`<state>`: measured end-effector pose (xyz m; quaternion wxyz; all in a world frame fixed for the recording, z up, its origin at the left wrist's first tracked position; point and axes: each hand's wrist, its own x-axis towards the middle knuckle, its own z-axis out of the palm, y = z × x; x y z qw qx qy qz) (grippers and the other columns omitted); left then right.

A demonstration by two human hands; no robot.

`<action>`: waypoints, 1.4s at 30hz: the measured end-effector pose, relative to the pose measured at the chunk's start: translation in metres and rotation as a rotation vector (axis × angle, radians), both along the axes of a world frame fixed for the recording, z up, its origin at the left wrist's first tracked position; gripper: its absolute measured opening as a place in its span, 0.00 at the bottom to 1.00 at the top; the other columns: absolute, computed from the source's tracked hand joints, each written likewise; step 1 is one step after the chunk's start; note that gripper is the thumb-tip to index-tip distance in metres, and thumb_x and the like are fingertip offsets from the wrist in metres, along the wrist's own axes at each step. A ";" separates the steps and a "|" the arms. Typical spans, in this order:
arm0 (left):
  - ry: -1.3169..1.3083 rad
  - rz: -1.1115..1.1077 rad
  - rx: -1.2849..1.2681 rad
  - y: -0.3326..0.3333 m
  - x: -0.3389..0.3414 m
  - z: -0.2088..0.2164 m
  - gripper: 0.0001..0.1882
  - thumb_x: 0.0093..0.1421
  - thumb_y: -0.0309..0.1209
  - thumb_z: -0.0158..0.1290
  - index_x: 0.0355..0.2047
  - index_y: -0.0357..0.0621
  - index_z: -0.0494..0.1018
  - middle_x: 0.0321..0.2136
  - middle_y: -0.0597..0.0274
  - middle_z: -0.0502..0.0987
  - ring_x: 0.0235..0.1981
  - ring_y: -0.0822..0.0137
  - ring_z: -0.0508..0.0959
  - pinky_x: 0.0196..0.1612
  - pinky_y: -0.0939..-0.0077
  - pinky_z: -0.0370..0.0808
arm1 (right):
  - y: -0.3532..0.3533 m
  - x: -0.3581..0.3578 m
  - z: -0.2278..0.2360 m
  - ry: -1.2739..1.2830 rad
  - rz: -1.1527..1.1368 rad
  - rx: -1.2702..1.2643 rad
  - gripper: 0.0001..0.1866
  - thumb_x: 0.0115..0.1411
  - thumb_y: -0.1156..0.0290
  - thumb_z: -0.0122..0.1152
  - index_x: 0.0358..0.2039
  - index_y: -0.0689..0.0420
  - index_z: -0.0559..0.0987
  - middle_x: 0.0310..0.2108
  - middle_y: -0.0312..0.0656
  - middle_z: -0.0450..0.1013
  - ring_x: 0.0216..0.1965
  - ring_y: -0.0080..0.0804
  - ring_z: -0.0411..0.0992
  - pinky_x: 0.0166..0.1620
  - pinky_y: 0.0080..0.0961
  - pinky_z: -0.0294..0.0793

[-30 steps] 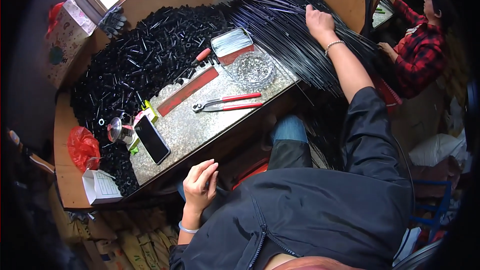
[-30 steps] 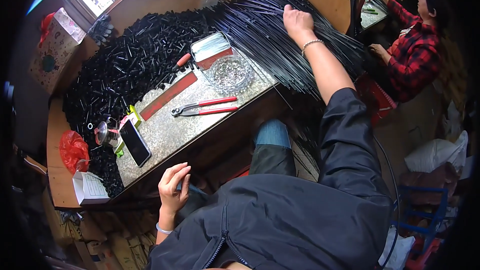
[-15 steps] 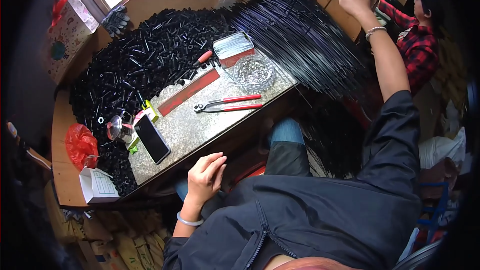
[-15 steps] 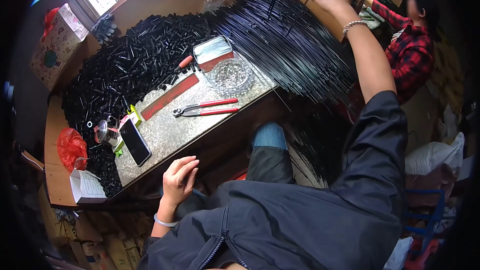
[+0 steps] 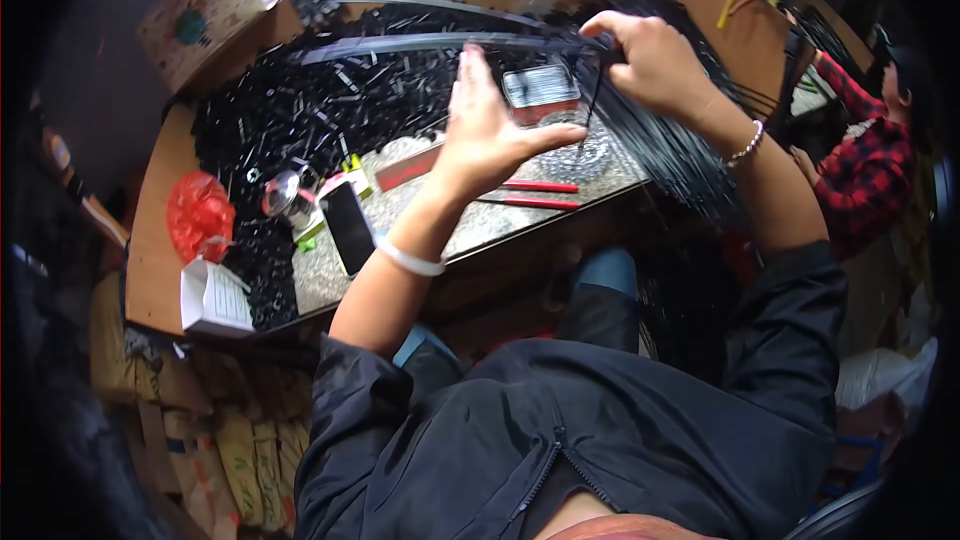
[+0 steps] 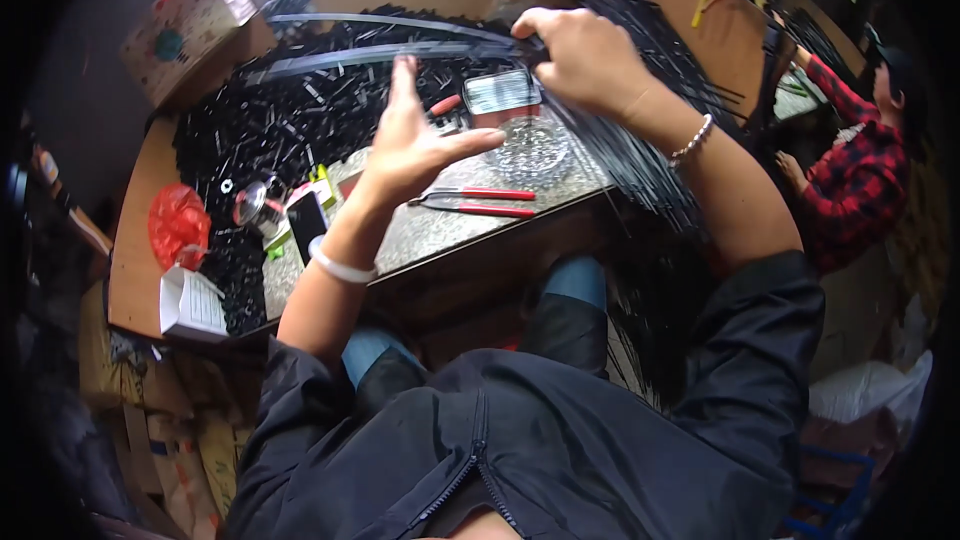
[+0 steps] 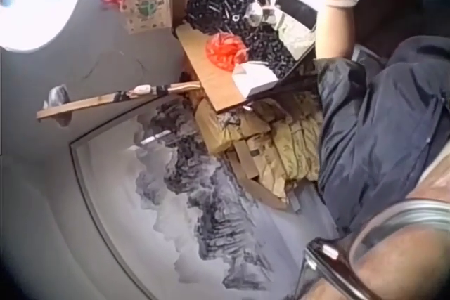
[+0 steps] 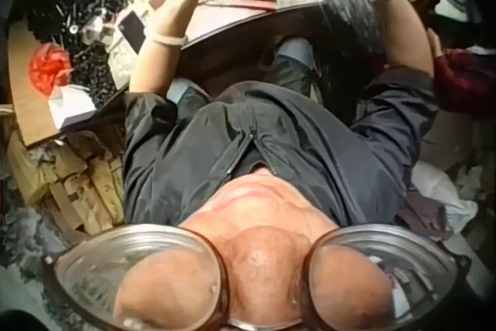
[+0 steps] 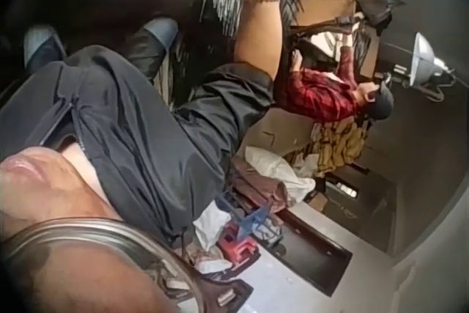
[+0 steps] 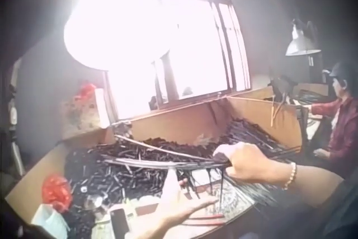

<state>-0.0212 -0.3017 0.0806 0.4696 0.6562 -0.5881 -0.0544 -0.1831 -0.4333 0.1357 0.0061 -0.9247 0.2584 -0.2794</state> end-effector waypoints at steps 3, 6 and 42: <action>-0.109 0.153 -0.063 -0.003 -0.001 -0.017 0.65 0.39 0.51 0.65 0.58 0.17 0.36 0.59 0.24 0.45 0.60 0.38 0.52 0.63 0.56 0.46 | 0.027 0.033 -0.011 -0.019 0.198 0.081 0.20 0.46 0.73 0.59 0.43 0.57 0.73 0.35 0.51 0.75 0.39 0.48 0.74 0.43 0.38 0.73; 0.037 0.253 -0.262 0.007 0.013 -0.022 0.47 0.44 0.33 0.63 0.57 0.25 0.48 0.36 0.50 0.72 0.40 0.57 0.73 0.46 0.64 0.67 | 0.049 0.051 -0.012 0.030 0.369 0.283 0.20 0.49 0.74 0.58 0.45 0.63 0.70 0.35 0.54 0.74 0.40 0.49 0.73 0.43 0.37 0.72; 0.603 -0.269 -0.321 0.101 0.050 -0.017 0.22 0.64 0.30 0.43 0.54 0.27 0.58 0.28 0.51 0.76 0.35 0.62 0.77 0.46 0.65 0.75 | -0.131 -0.062 -0.189 0.386 -0.577 0.109 0.10 0.55 0.66 0.56 0.31 0.59 0.77 0.35 0.50 0.74 0.40 0.45 0.73 0.40 0.40 0.74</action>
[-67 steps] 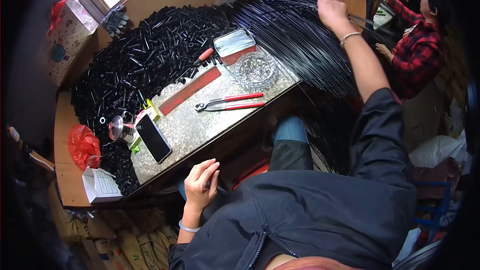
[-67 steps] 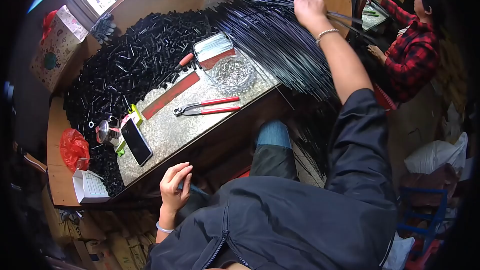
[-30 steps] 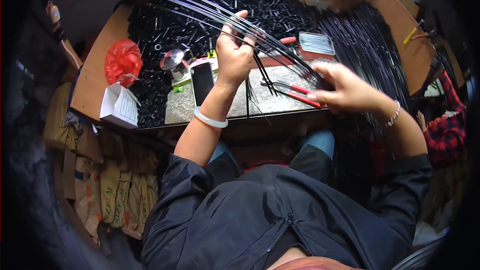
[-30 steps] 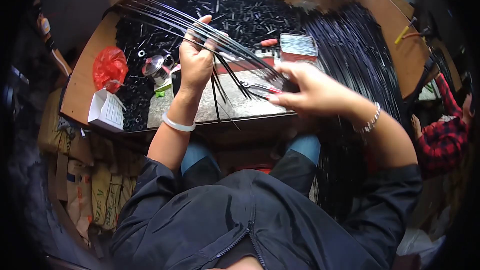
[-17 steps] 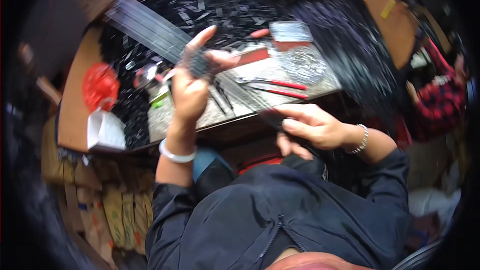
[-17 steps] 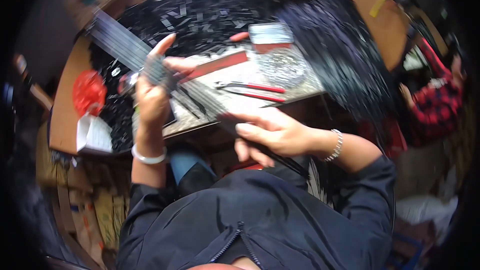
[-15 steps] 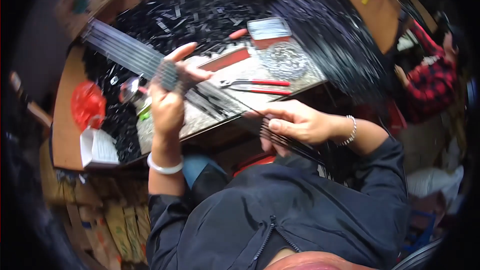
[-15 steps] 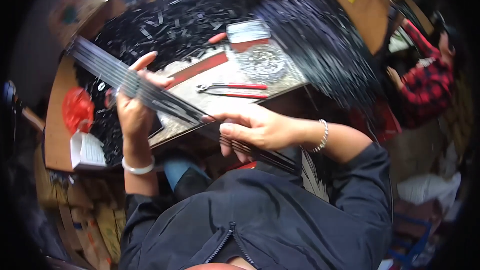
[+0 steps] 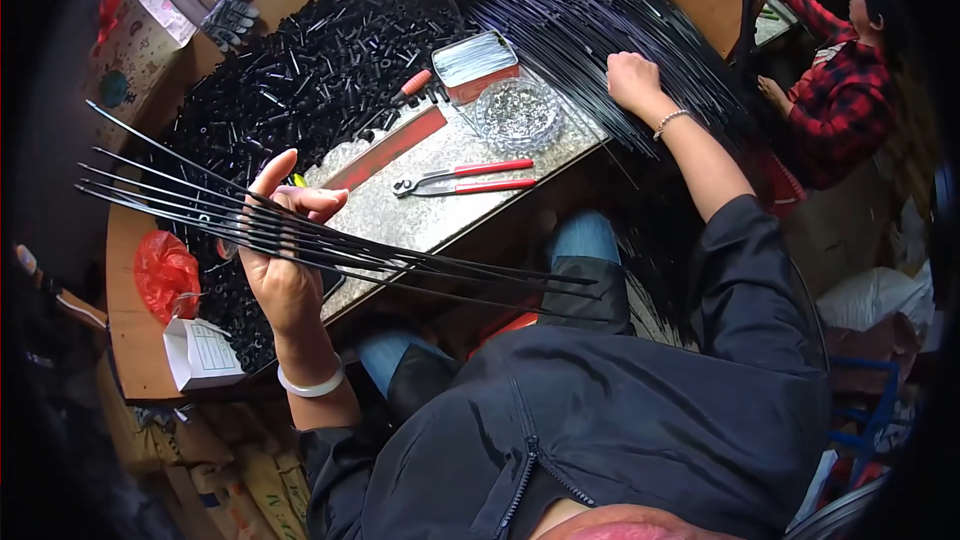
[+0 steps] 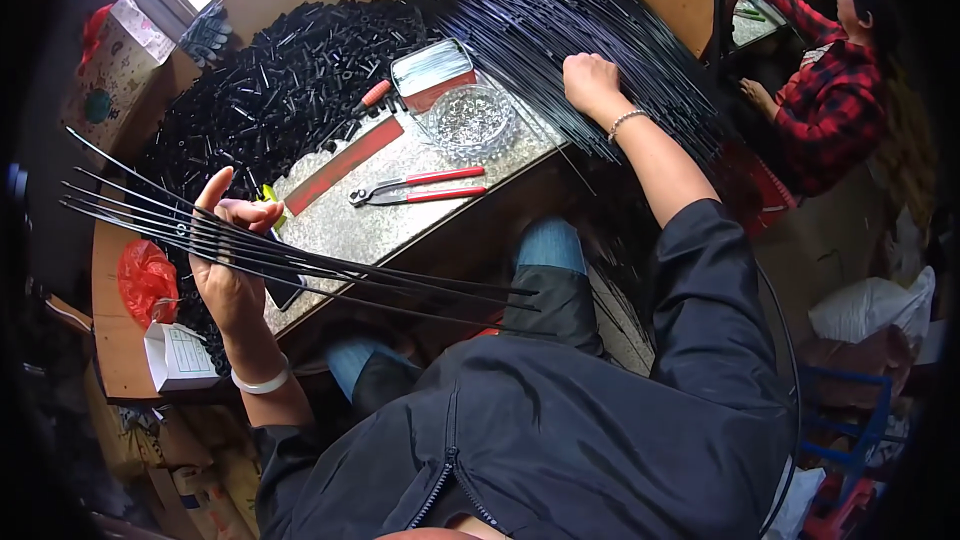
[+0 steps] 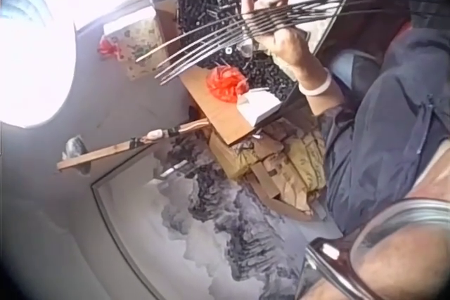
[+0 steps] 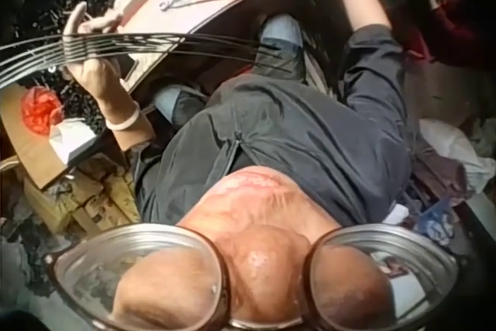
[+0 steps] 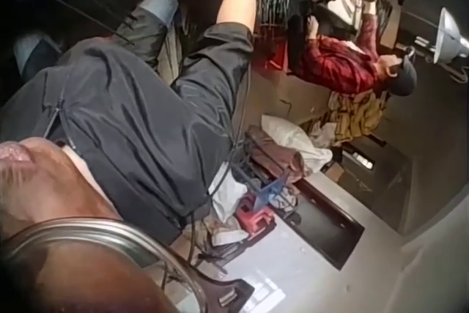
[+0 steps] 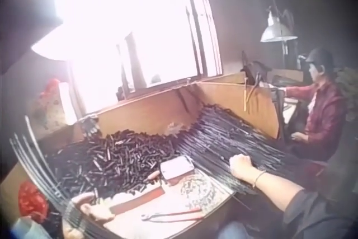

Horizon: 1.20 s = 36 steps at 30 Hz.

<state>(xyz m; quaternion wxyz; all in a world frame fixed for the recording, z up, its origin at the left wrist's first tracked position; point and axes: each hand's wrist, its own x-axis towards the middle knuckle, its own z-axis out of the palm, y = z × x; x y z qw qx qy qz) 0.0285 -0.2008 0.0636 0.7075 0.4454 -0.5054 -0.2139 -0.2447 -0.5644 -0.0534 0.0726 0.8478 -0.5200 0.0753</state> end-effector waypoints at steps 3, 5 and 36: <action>0.007 0.004 0.013 -0.005 -0.002 -0.001 0.21 0.63 0.29 0.42 0.53 0.26 0.58 0.27 0.53 0.75 0.33 0.63 0.77 0.44 0.66 0.75 | 0.001 -0.006 -0.003 -0.014 0.013 -0.141 0.10 0.58 0.68 0.50 0.34 0.61 0.75 0.31 0.53 0.74 0.37 0.50 0.74 0.38 0.41 0.74; -0.074 -0.019 -0.007 -0.001 0.003 -0.006 0.20 0.62 0.26 0.42 0.52 0.25 0.58 0.24 0.57 0.73 0.32 0.64 0.77 0.43 0.66 0.76 | 0.011 0.007 0.017 -0.240 -0.083 -0.001 0.10 0.60 0.68 0.46 0.33 0.62 0.71 0.28 0.53 0.75 0.36 0.49 0.74 0.37 0.41 0.74; 0.174 -0.110 0.022 -0.023 -0.028 -0.008 0.07 0.62 0.24 0.44 0.40 0.37 0.68 0.34 0.53 0.77 0.39 0.62 0.78 0.45 0.69 0.74 | 0.261 0.036 0.122 -0.846 0.620 1.784 0.15 0.67 0.63 0.41 0.38 0.62 0.71 0.16 0.35 0.68 0.15 0.16 0.62 0.20 0.13 0.61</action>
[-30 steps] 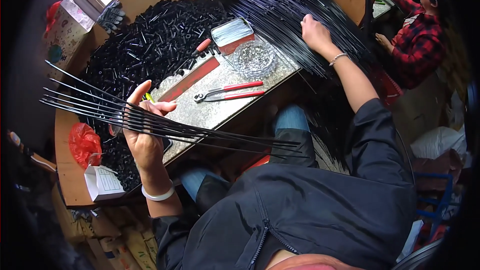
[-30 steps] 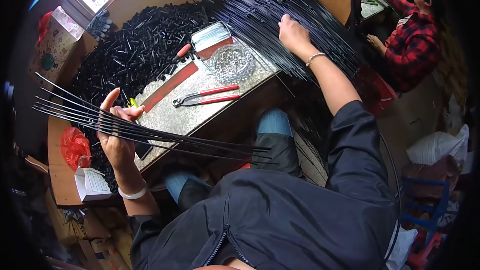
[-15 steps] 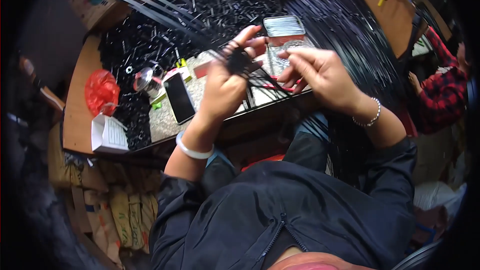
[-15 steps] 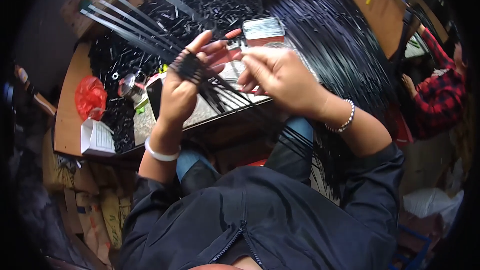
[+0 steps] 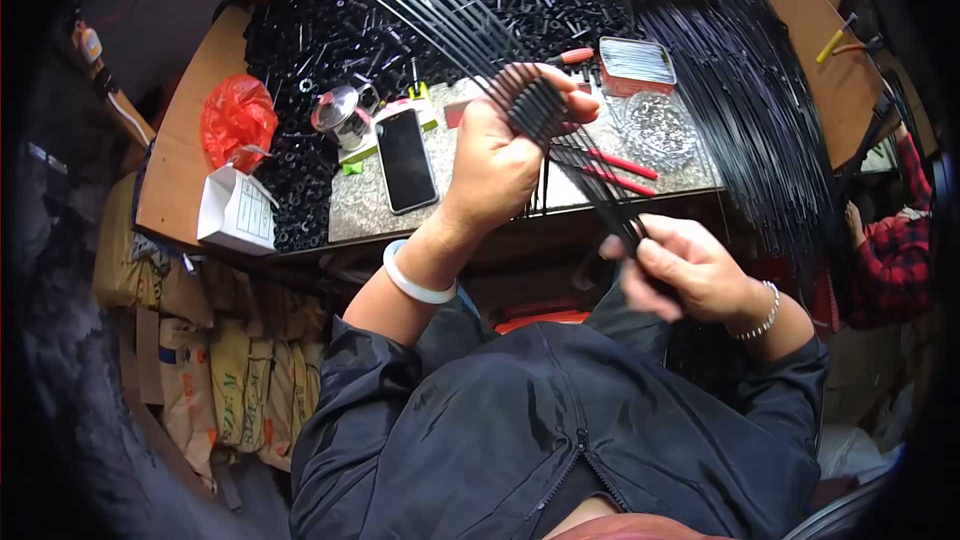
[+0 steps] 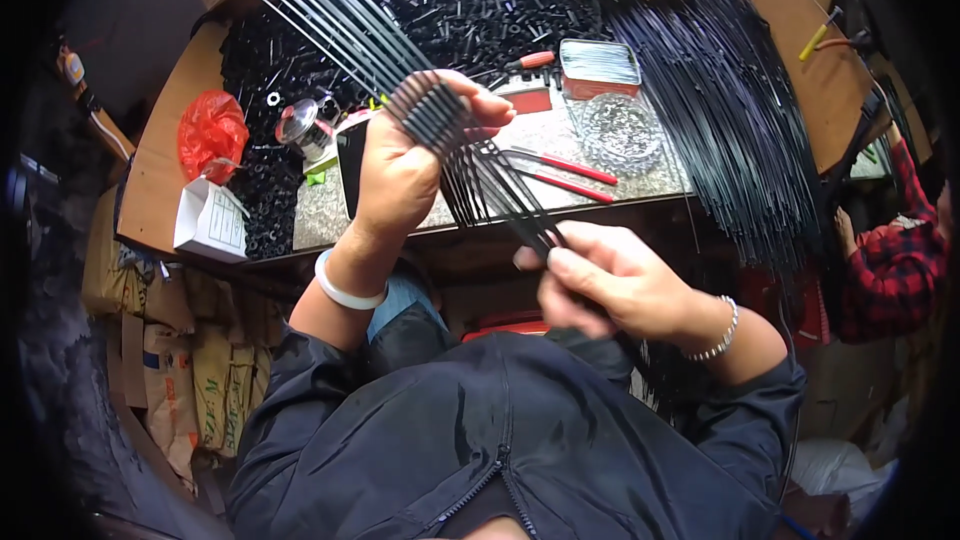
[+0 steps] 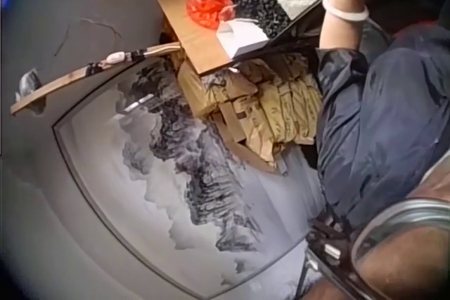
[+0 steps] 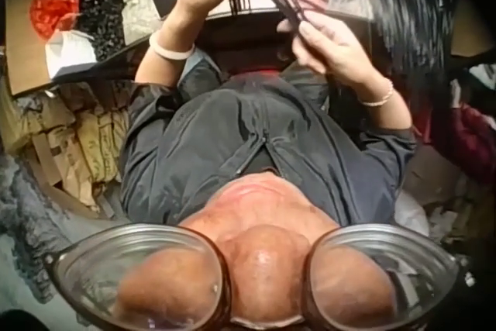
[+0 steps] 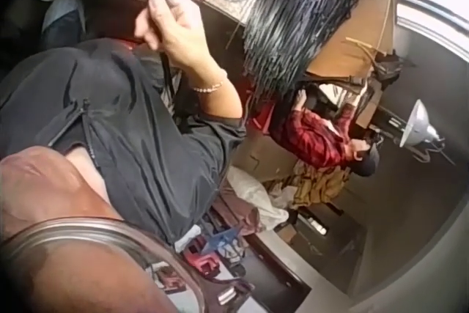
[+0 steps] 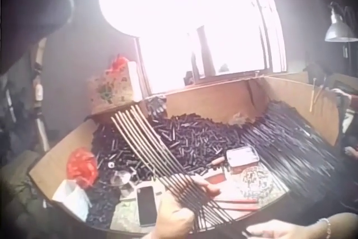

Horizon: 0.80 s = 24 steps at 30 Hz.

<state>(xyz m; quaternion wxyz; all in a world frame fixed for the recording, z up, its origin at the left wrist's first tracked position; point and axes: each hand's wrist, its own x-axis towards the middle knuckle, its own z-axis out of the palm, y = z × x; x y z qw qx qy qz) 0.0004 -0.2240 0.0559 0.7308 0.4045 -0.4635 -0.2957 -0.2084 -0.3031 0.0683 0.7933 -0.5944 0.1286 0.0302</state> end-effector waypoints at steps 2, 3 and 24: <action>-0.152 0.077 0.019 0.000 0.001 -0.015 0.10 0.57 0.17 0.45 0.38 0.36 0.72 0.33 0.59 0.78 0.37 0.69 0.78 0.43 0.75 0.73 | 0.000 -0.007 -0.002 -0.038 -0.089 -0.099 0.15 0.67 0.65 0.41 0.37 0.63 0.73 0.12 0.29 0.62 0.13 0.12 0.53 0.19 0.11 0.53; -0.357 0.186 0.146 0.005 0.005 -0.036 0.08 0.57 0.20 0.47 0.37 0.36 0.73 0.29 0.58 0.78 0.35 0.69 0.78 0.40 0.75 0.73 | -0.002 -0.008 0.001 -0.014 -0.089 -0.154 0.16 0.67 0.65 0.40 0.34 0.63 0.73 0.12 0.29 0.61 0.13 0.11 0.53 0.18 0.10 0.52; -1.341 0.061 0.372 0.012 0.088 -0.078 0.38 0.45 0.47 0.62 0.56 0.52 0.63 0.61 0.51 0.55 0.64 0.44 0.47 0.63 0.50 0.45 | 0.021 0.075 -0.241 -0.258 -0.517 -0.708 0.10 0.64 0.69 0.47 0.31 0.62 0.72 0.15 0.42 0.65 0.15 0.33 0.66 0.22 0.25 0.65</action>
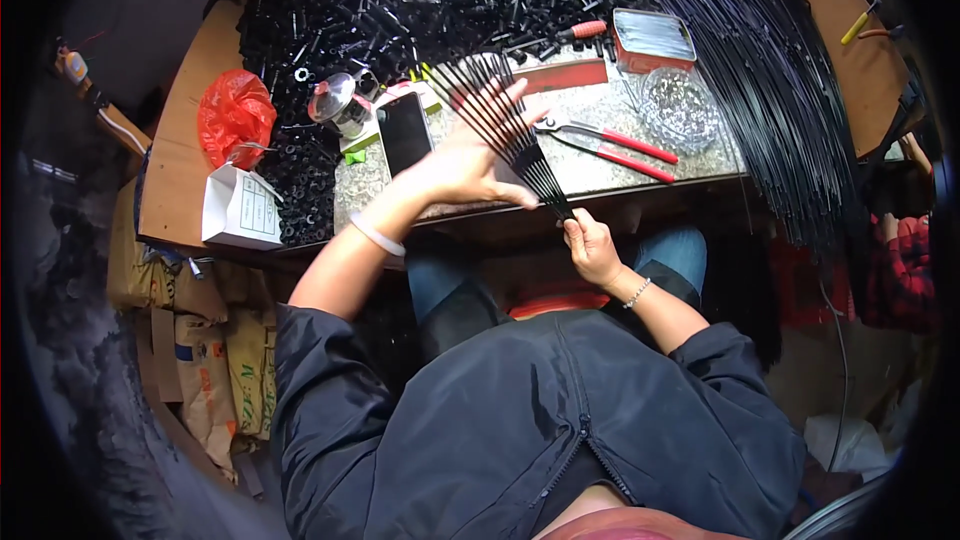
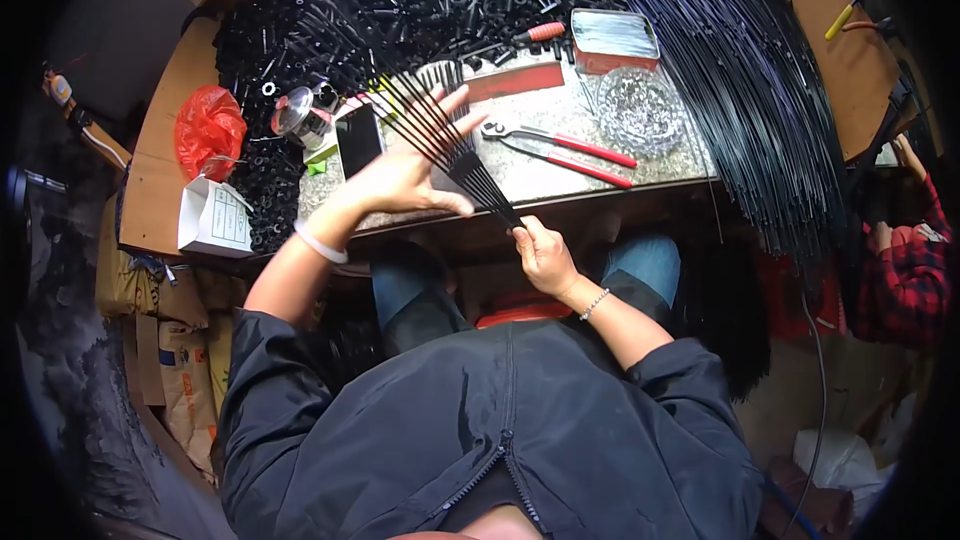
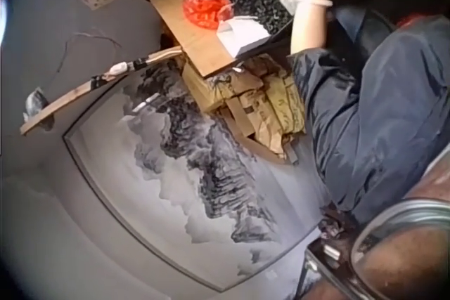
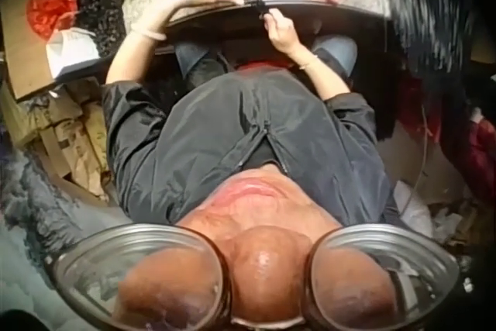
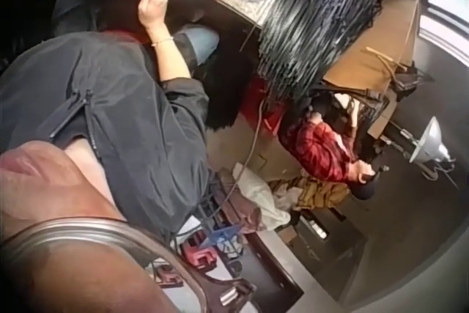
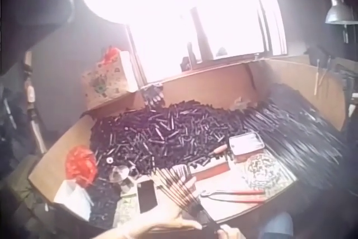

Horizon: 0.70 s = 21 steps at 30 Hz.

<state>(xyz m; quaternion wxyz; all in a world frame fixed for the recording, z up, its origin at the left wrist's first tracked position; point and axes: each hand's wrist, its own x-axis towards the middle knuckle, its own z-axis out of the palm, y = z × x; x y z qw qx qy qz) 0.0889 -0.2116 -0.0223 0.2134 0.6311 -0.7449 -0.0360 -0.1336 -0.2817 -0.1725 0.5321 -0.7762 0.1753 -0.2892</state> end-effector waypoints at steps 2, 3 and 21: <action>0.238 -0.018 -0.113 -0.005 -0.015 -0.028 0.24 0.53 0.39 0.58 0.51 0.52 0.69 0.59 0.58 0.61 0.65 0.46 0.46 0.63 0.50 0.42 | -0.001 0.003 -0.002 0.044 0.069 0.040 0.07 0.62 0.71 0.50 0.32 0.61 0.73 0.17 0.43 0.67 0.18 0.36 0.69 0.24 0.27 0.68; 0.373 -0.043 -0.160 -0.005 -0.018 -0.040 0.15 0.56 0.33 0.54 0.44 0.50 0.71 0.56 0.58 0.65 0.65 0.47 0.47 0.63 0.51 0.43 | -0.002 0.004 0.000 0.056 0.065 0.048 0.07 0.62 0.71 0.50 0.32 0.61 0.73 0.17 0.43 0.67 0.18 0.36 0.69 0.24 0.27 0.68; -0.252 -0.020 0.005 0.010 -0.049 -0.059 0.40 0.45 0.32 0.57 0.57 0.86 0.58 0.60 0.53 0.56 0.64 0.42 0.48 0.59 0.30 0.44 | -0.085 -0.043 0.088 0.422 -0.551 -1.034 0.18 0.49 0.56 0.63 0.34 0.56 0.77 0.31 0.36 0.68 0.34 0.34 0.68 0.31 0.28 0.71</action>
